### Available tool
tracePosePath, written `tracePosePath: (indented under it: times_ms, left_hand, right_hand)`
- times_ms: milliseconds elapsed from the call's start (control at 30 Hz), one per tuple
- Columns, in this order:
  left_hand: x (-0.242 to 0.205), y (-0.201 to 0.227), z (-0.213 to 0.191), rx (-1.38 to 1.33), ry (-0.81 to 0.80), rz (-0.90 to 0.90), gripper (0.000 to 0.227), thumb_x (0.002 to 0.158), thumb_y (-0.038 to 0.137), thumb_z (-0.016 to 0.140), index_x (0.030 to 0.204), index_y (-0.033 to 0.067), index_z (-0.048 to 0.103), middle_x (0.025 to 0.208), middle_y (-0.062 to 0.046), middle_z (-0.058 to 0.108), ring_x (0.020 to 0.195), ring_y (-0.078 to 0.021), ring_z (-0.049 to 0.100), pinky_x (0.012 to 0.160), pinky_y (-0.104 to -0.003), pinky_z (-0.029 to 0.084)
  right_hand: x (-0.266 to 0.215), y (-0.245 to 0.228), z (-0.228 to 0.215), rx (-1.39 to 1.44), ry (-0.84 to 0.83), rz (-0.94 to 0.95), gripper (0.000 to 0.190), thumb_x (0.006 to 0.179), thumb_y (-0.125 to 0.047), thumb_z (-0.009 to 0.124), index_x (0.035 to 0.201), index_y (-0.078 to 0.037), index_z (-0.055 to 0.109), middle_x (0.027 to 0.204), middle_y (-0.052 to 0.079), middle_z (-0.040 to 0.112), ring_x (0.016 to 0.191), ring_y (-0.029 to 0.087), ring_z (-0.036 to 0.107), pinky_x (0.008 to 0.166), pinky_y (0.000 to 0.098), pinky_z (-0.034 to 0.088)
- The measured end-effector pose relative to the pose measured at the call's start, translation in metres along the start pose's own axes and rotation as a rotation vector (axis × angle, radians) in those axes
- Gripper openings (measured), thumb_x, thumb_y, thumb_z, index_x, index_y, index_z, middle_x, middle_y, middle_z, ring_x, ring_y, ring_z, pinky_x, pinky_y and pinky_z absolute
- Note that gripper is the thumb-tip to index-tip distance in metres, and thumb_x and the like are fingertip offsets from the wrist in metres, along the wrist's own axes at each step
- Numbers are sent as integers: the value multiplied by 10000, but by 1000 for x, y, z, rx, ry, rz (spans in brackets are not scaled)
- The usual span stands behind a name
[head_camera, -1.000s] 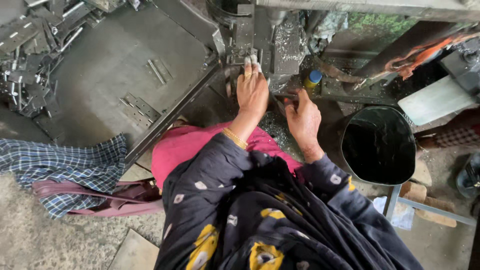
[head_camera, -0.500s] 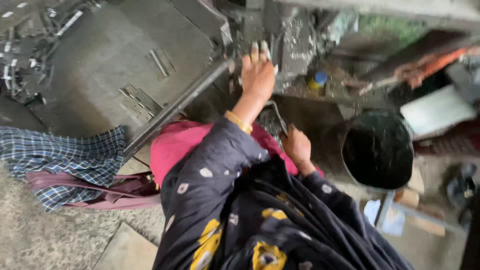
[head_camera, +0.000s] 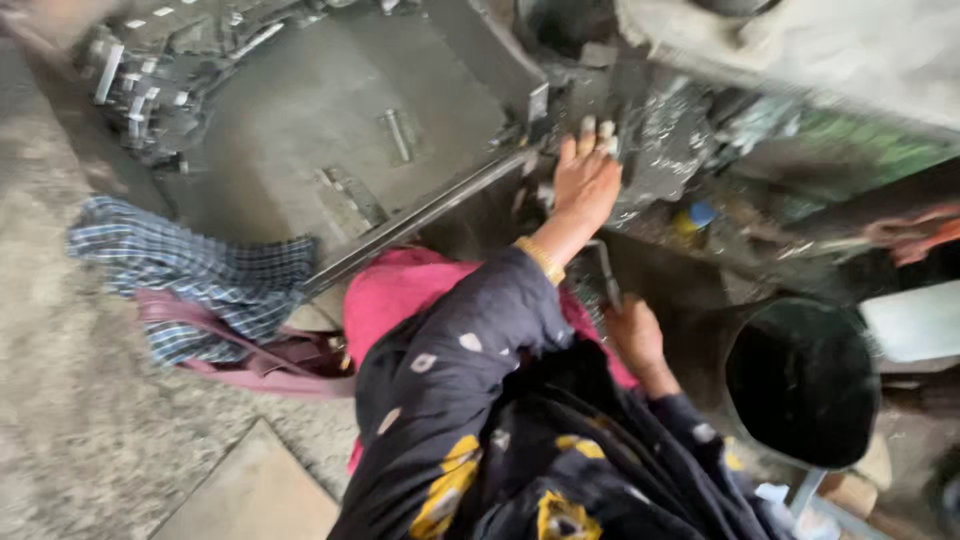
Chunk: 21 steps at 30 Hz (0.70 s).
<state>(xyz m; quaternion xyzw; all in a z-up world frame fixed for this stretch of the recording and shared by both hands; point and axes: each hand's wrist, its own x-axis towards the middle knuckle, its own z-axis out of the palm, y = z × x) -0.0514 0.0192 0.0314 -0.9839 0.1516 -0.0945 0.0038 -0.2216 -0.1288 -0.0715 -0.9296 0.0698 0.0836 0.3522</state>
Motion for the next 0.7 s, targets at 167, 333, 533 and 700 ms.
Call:
tracePosePath:
  times_ms: [167,333,533,700]
  left_hand:
    - [24,5,15,93,138,-27,506,930,134,478,1404,-4,589,1551,-98,478,1488,-308,338,1197,-555,228]
    - [31,-1,27,-102,172,-31,461,937,152,506,1342,-20,643,1541,-135,491,1471,-340,331,1175,-613,202]
    - [19,5,9,6,22,-5,396,956,142,530,1301,3,666,1589,-137,456,1519,-353,298,1214,-590,163]
    - [12,8,-1,-15,80,-11,412,913,136,543,1280,4,675,1574,-144,444,1493,-351,282,1207,-608,132]
  right_hand:
    - [1,-7,-15,25,46,-58,395,929,-378,660,1016,8,656,905,292,683,919,494,663,728,551,499]
    - [9,-9,-27,-61,3,-51,432,893,-390,703,1032,16,651,940,310,682,944,507,651,783,549,498]
    - [-1,-1,-13,-55,10,-20,435,914,-401,696,1047,8,633,959,306,680,960,516,633,767,565,492]
    - [-8,9,-1,-34,-8,30,445,931,-425,684,1019,10,651,980,317,683,1004,514,624,806,556,491]
